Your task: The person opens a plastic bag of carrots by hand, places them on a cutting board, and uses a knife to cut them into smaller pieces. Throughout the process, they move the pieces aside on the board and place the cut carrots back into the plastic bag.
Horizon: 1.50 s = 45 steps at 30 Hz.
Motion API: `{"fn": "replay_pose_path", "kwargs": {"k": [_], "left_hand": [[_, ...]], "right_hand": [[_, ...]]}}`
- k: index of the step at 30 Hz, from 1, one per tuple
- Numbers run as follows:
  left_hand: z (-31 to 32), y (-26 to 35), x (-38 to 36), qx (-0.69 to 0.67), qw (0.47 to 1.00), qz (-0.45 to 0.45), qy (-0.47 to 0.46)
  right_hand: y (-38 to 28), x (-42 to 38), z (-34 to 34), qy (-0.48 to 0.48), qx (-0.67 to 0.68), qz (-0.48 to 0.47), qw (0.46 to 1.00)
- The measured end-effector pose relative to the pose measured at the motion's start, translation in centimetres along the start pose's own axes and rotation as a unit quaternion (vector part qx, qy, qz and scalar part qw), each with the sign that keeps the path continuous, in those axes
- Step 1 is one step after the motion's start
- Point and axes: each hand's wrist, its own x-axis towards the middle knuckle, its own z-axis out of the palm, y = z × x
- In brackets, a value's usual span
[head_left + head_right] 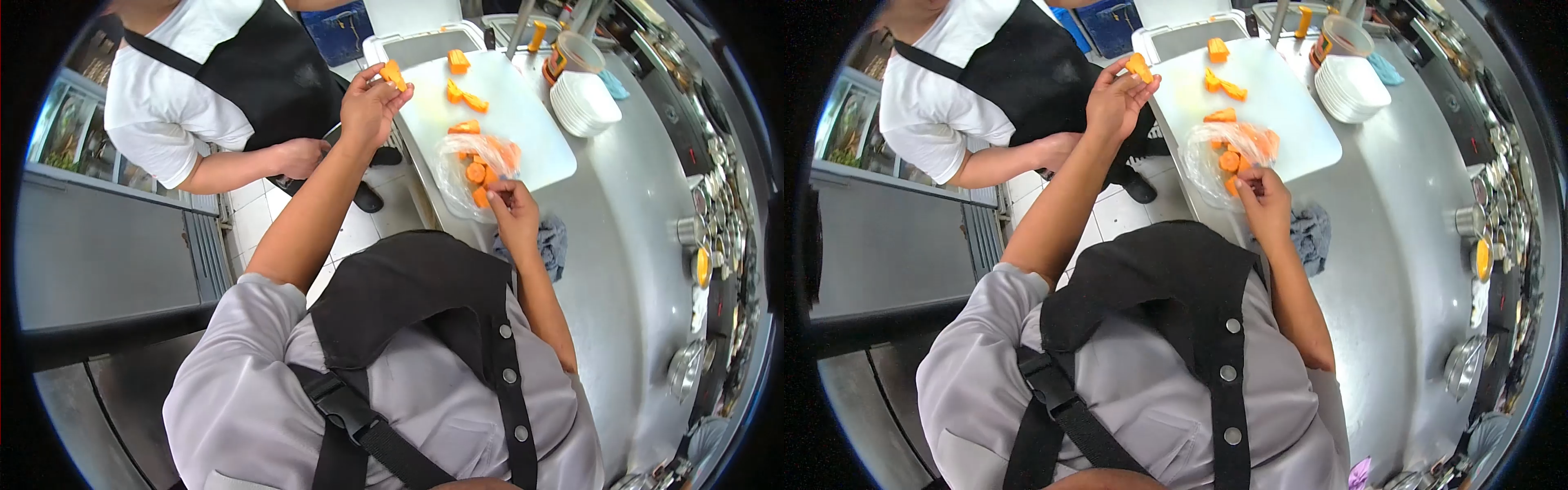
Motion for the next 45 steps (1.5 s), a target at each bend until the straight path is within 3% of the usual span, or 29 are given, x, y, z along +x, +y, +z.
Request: {"fn": "replay_pose_path", "kwargs": {"k": [3, 7, 11, 17, 22, 31, 38, 40, 43, 45], "left_hand": [[0.2, 2.1, 2.0, -0.099, 0.994, 0.042, 0.008], [0.5, 3.5, 3.7, -0.103, 0.987, 0.120, 0.013], [1.0, 4.2, 4.4, -0.109, 0.985, 0.135, 0.018], [1.8, 4.7, 5.6, -0.126, 0.984, 0.127, 0.020], [2.2, 5.4, 6.1, -0.239, 0.967, 0.034, -0.088], [2.4, 5.8, 7.2, -0.177, 0.981, 0.048, -0.066], [0.7, 5.1, 9.6, -0.220, 0.970, 0.007, -0.100], [0.6, 5.0, 9.7, -0.247, 0.949, -0.026, -0.194], [1.8, 4.8, 9.3, -0.262, 0.954, -0.049, -0.134], [2.2, 4.8, 8.9, -0.257, 0.955, -0.042, -0.142]], "right_hand": [[-0.1, -0.1, -0.2, -0.007, 0.002, 0.008, 1.000], [0.5, 0.0, -0.1, -0.009, -0.005, 0.003, 1.000], [0.4, -0.1, -0.1, -0.010, 0.006, 0.015, 1.000], [0.1, -0.2, -0.1, -0.006, -0.006, 0.012, 1.000], [0.6, -0.3, -0.3, -0.006, -0.010, 0.003, 1.000], [0.1, -0.3, -0.4, -0.010, -0.013, 0.003, 1.000], [0.2, -0.3, -0.4, -0.012, -0.023, -0.003, 1.000], [0.1, -0.4, -0.3, -0.012, -0.019, -0.006, 1.000], [0.0, -0.6, -0.3, -0.007, -0.011, -0.003, 1.000], [-0.2, -0.7, -0.4, -0.006, -0.033, -0.009, 0.999]]}}
